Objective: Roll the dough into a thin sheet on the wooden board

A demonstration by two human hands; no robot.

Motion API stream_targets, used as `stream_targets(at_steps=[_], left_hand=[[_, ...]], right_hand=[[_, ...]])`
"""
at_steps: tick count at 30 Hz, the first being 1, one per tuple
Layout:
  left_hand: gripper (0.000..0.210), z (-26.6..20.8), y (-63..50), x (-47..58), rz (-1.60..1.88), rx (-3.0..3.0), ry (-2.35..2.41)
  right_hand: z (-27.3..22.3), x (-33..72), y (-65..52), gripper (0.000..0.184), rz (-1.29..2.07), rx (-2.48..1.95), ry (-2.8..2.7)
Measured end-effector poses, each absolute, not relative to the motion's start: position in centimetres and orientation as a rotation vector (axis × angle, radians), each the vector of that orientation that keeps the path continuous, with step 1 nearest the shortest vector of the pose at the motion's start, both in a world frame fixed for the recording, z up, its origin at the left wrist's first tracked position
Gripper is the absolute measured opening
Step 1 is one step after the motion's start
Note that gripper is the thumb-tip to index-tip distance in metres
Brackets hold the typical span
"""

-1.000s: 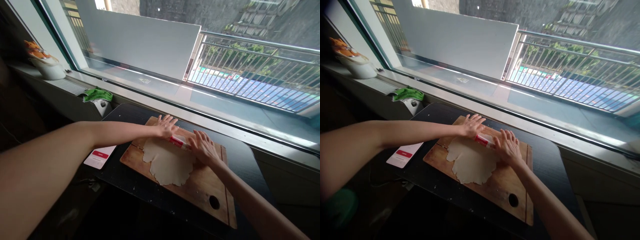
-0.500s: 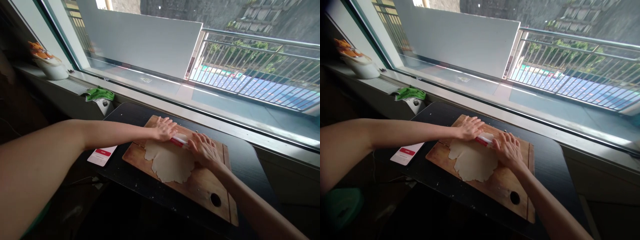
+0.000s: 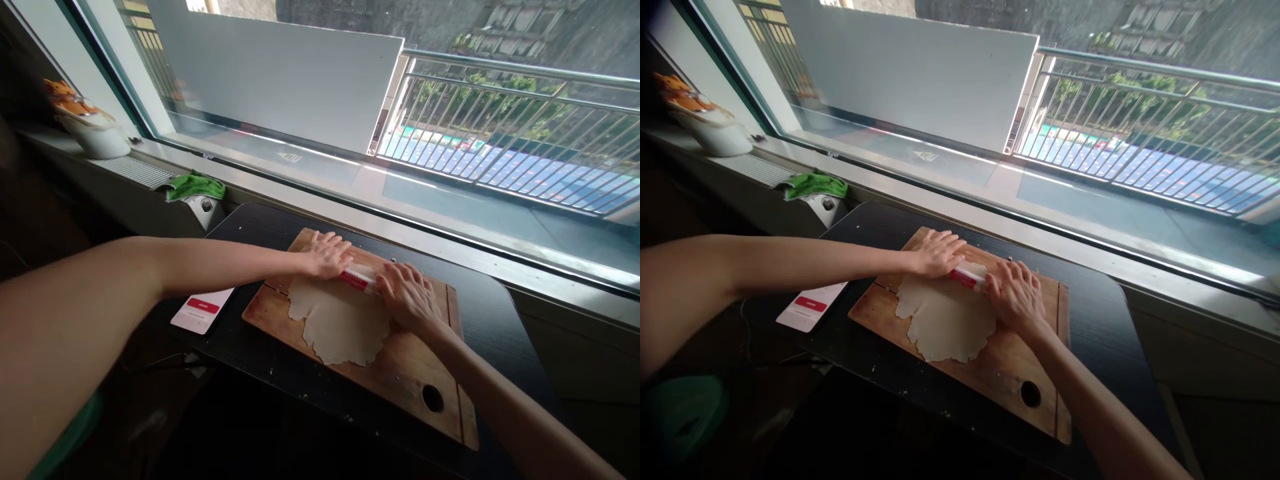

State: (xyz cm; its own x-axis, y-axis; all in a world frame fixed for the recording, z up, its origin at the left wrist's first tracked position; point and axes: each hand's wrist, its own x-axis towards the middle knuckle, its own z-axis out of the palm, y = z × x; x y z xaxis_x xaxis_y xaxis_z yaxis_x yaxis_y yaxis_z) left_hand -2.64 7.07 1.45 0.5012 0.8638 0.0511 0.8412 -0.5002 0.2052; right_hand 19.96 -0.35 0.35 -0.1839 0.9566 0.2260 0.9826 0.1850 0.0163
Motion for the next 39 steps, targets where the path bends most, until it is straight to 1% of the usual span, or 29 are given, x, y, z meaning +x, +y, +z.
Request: stream_targets(at_steps=[4,8,11,15,18,22,25,27,29,32,34,39], left_hand=[[0.053,1.1,7.3,-2.6,0.280,2.658,1.466],[0.058,2.5,11.4,-0.3,0.302,2.548,1.674],[0.059,2.8,11.4,-0.3,0.271,2.494,1.699],[0.055,1.8,7.3,-2.6,0.201,2.578,1.495],[0.054,1.6,6.8,-2.9,0.234,2.627,1.455],[0.059,2.8,11.0,-0.7,0.231,2.504,1.667],[0.059,3.3,12.6,0.1,0.233,2.422,1.782],[0.059,2.9,11.4,-0.6,0.197,2.427,1.714],[0.058,2.2,9.4,-1.8,0.172,2.485,1.604],[0.055,1.7,7.5,-2.7,0.242,2.583,1.541],[0.054,1.8,8.4,-2.3,0.288,2.570,1.582],[0.058,3.0,12.7,0.0,0.263,2.412,1.795]], right_hand=[[0.4,20.0,-0.2,0.049,-0.182,-1.842,-2.242],[2.0,20.8,4.9,0.053,-0.024,-2.082,-2.012],[2.1,20.7,4.8,0.054,0.003,-2.112,-1.978],[0.5,19.9,-0.1,0.051,-0.123,-1.904,-2.231],[0.1,19.9,-0.6,0.051,-0.228,-1.855,-2.243],[1.4,20.9,4.8,0.055,-0.078,-2.050,-2.050],[2.2,21.2,6.4,0.056,-0.026,-2.136,-1.934],[1.9,20.9,4.8,0.055,-0.034,-2.074,-2.017],[1.2,20.4,2.1,0.052,-0.090,-1.917,-2.173],[0.6,20.1,0.0,0.049,-0.191,-1.745,-2.268],[0.8,20.3,1.4,0.050,-0.162,-1.797,-2.211],[2.1,21.2,6.6,0.060,0.068,-2.115,-1.941]])
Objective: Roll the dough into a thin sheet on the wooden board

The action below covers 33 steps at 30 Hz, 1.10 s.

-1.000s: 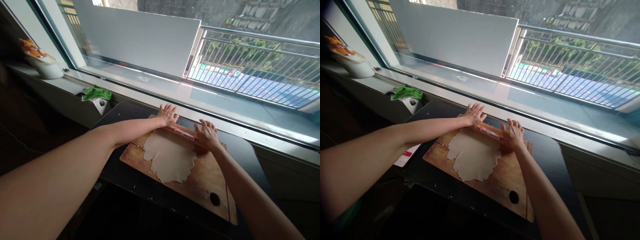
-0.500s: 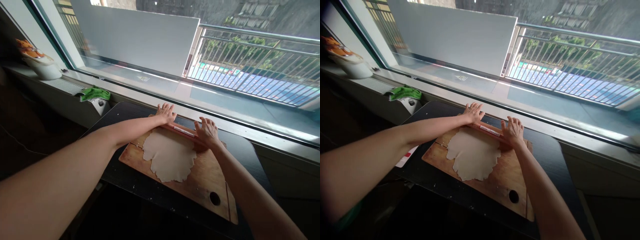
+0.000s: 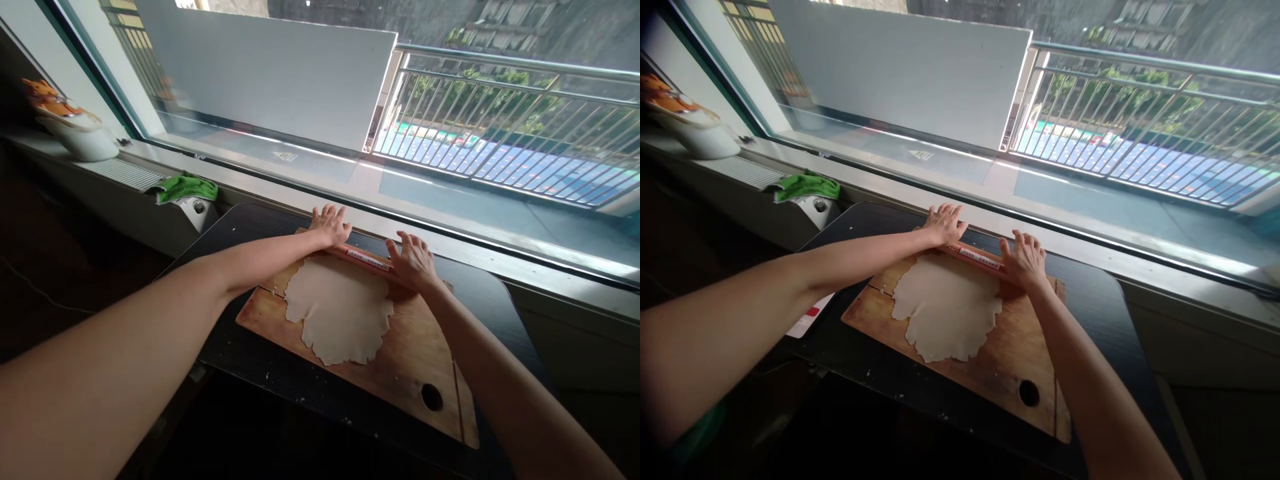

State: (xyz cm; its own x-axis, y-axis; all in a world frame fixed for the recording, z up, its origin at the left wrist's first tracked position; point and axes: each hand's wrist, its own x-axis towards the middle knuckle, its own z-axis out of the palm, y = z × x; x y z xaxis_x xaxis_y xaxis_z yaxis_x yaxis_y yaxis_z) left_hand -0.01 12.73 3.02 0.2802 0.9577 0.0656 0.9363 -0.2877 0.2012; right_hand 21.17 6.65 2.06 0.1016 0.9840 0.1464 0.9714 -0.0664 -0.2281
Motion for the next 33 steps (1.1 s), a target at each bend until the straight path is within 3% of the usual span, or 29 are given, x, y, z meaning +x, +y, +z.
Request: stream_targets(at_steps=[5,9,15,22,29,33], left_hand=[[0.062,2.2,10.7,-1.6,0.063,2.422,1.644],[0.060,1.8,10.4,-2.0,0.121,2.470,1.602],[0.060,2.8,13.5,-0.1,0.172,2.413,1.757],[0.056,1.6,9.0,-2.8,0.153,2.557,1.520],[0.057,3.0,14.6,0.4,0.225,2.411,1.807],[0.059,2.4,12.0,-1.2,0.143,2.446,1.664]], right_hand=[[1.0,20.6,3.1,0.059,0.004,-1.990,-2.151],[1.0,20.5,2.5,0.056,-0.124,-1.913,-2.214],[2.7,20.7,6.5,0.058,0.064,-2.184,-1.989],[0.5,20.2,0.9,0.051,-0.120,-1.875,-2.242],[2.5,21.0,7.6,0.058,0.032,-2.197,-1.915],[1.3,20.5,4.1,0.056,-0.041,-2.056,-2.076]])
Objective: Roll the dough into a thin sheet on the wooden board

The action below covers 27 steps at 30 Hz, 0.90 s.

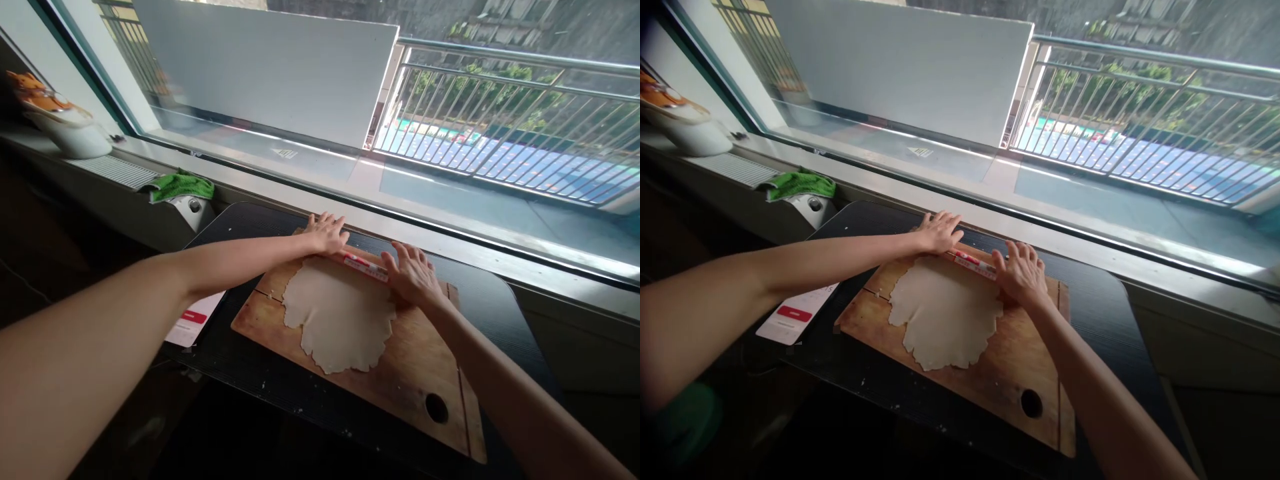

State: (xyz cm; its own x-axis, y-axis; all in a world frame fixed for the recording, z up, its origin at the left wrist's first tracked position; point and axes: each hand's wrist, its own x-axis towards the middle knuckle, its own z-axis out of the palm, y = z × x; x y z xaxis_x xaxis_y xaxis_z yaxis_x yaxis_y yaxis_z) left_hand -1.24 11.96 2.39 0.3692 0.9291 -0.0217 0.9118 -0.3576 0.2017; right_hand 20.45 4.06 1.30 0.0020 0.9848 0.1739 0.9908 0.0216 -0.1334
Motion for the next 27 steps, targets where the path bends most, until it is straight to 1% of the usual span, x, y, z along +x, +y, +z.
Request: stream_targets(at_steps=[4,9,11,14,17,20,23,25,27], left_hand=[[0.058,1.8,9.0,-3.1,0.177,2.574,1.516],[0.053,2.2,12.7,-1.2,0.343,2.509,1.662],[0.044,2.4,14.4,-0.2,0.457,2.450,1.791],[0.028,2.5,15.2,0.7,0.624,2.453,1.879],[0.019,2.7,14.1,1.0,0.742,2.551,1.773],[0.019,2.9,12.0,0.9,0.916,2.547,1.678],[0.024,2.8,8.8,0.0,1.021,2.598,1.508],[0.026,2.2,6.4,-0.8,0.938,2.715,1.275],[0.029,1.4,4.3,-1.7,0.752,2.778,1.062]], right_hand=[[0.0,20.1,1.1,0.056,-0.184,-1.911,-2.182],[1.3,20.9,6.2,0.058,-0.018,-2.092,-1.981],[2.2,21.0,8.1,0.057,0.021,-2.183,-1.853],[2.9,20.5,8.1,0.050,-0.036,-2.233,-1.774],[2.4,19.6,5.6,0.042,-0.096,-2.038,-2.040],[1.5,19.6,2.5,0.035,-0.190,-1.867,-2.347],[1.2,21.1,0.0,0.034,-0.302,-2.050,-2.304],[1.3,22.8,-1.6,0.035,-0.317,-2.231,-2.157],[1.5,24.7,-3.2,0.037,-0.311,-2.350,-2.038]])
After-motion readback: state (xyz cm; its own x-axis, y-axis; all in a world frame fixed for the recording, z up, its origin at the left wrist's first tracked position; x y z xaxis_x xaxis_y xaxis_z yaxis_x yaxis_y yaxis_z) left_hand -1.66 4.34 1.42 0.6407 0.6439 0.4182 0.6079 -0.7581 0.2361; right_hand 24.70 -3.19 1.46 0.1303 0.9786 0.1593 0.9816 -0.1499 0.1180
